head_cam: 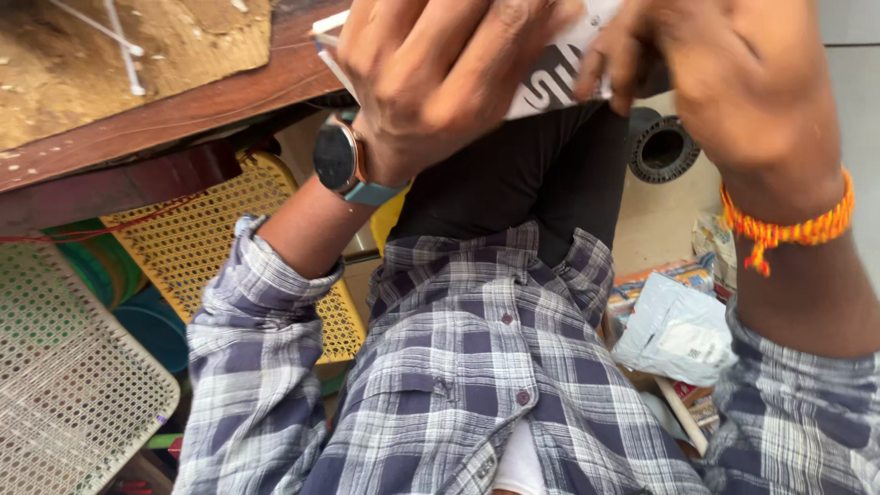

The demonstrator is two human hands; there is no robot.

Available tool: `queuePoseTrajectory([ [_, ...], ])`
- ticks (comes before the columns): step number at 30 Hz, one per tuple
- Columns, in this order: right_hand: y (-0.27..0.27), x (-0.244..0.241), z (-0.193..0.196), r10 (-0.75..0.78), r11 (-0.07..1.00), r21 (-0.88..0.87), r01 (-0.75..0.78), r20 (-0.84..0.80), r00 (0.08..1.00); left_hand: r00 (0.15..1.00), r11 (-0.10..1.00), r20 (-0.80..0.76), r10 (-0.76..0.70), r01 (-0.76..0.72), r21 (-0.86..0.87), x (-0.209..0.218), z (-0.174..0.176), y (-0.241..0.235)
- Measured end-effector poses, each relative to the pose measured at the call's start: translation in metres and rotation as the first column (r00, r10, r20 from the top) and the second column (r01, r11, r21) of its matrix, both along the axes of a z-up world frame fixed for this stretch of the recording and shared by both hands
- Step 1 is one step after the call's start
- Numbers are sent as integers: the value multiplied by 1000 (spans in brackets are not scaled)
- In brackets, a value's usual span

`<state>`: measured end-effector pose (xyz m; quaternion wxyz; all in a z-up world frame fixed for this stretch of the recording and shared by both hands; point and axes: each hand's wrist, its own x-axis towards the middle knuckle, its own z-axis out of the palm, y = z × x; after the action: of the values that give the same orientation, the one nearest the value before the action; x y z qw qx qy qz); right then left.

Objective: The person works on a stator assembly, using a screwdriver to adjust copper windings and then connecting colored wires to the terminals. They use pliers to strip wire insulation and secure connections. The task involves precise hand manipulation of small electrical components.

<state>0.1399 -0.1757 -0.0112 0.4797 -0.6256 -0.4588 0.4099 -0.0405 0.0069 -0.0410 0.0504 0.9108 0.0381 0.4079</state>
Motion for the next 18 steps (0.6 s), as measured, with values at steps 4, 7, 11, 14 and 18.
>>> queuePoseTrajectory([
  [4,-32,-39,-29,-205,978,-3,206,-131,970,991,972,-93,-94,71,-224,-42,39,5],
  [7,-36,-82,-68,-337,941,-93,326,-379,862,976,927,-219,-23,-62,-371,-88,54,21],
  [11,-23,-122,-109,-235,957,74,279,-362,902,954,897,-301,-5,-129,-423,-106,49,36],
  [14,-3,-132,-119,-220,959,-216,185,-152,964,957,872,-291,18,-157,-464,-100,37,28],
  [18,10,-145,-113,-98,995,-66,80,-350,932,939,824,-308,151,-291,-486,-86,25,18],
])
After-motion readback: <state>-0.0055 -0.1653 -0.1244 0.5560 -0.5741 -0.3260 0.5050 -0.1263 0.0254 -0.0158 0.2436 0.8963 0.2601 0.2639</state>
